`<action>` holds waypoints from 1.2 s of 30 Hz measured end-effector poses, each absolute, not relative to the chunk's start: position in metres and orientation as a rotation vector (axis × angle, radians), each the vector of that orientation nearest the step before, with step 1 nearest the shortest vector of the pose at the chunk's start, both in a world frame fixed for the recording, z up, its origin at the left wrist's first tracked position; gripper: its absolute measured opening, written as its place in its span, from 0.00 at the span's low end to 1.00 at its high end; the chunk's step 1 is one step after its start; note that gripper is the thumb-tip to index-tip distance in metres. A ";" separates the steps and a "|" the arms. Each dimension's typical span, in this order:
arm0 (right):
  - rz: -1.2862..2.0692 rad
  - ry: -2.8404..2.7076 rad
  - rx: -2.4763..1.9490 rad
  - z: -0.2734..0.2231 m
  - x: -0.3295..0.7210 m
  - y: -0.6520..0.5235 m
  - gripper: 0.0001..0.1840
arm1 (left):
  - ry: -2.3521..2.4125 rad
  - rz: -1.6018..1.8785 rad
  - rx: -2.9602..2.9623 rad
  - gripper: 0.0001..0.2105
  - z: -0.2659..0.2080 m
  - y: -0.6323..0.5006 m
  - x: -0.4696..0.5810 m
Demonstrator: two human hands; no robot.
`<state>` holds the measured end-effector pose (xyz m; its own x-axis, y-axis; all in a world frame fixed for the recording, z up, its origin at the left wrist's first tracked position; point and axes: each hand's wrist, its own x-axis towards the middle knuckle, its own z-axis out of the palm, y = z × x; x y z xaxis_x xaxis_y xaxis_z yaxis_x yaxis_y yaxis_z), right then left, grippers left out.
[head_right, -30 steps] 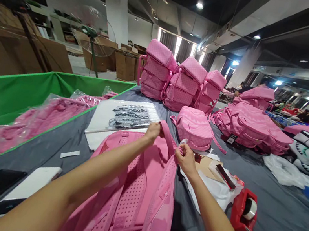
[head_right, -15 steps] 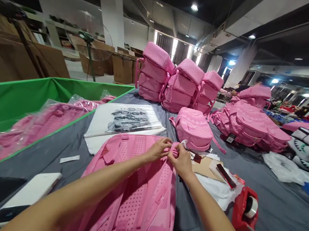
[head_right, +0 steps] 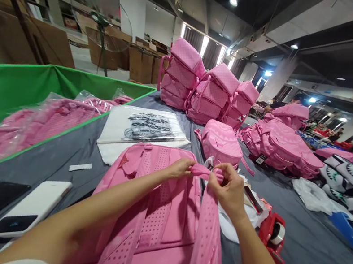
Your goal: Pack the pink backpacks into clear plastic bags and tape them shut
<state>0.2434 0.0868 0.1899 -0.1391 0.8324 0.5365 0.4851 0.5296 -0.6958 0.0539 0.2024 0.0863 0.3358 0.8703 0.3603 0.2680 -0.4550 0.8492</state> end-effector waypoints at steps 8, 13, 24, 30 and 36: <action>0.585 -1.919 -1.057 0.211 0.231 0.106 0.25 | 0.812 1.580 2.281 0.18 0.124 0.125 0.063; 0.679 -2.062 -0.936 0.237 0.223 0.111 0.27 | 0.782 1.474 2.231 0.11 0.124 0.162 0.060; 0.030 -2.427 -1.120 0.187 0.171 0.236 0.15 | 1.040 1.179 1.357 0.07 0.062 0.054 0.044; 0.063 -2.767 -1.221 0.119 0.146 0.275 0.22 | 0.983 0.864 1.395 0.13 0.057 0.015 0.011; 0.259 -2.601 -1.207 0.073 0.154 0.292 0.38 | 1.780 1.155 1.644 0.22 0.080 0.114 -0.082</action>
<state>0.1537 0.2918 0.0725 -0.6201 0.7680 0.1605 0.7213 0.6385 -0.2684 -0.0821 0.1144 0.0805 -0.1853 0.9606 0.2073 0.5808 -0.0631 0.8116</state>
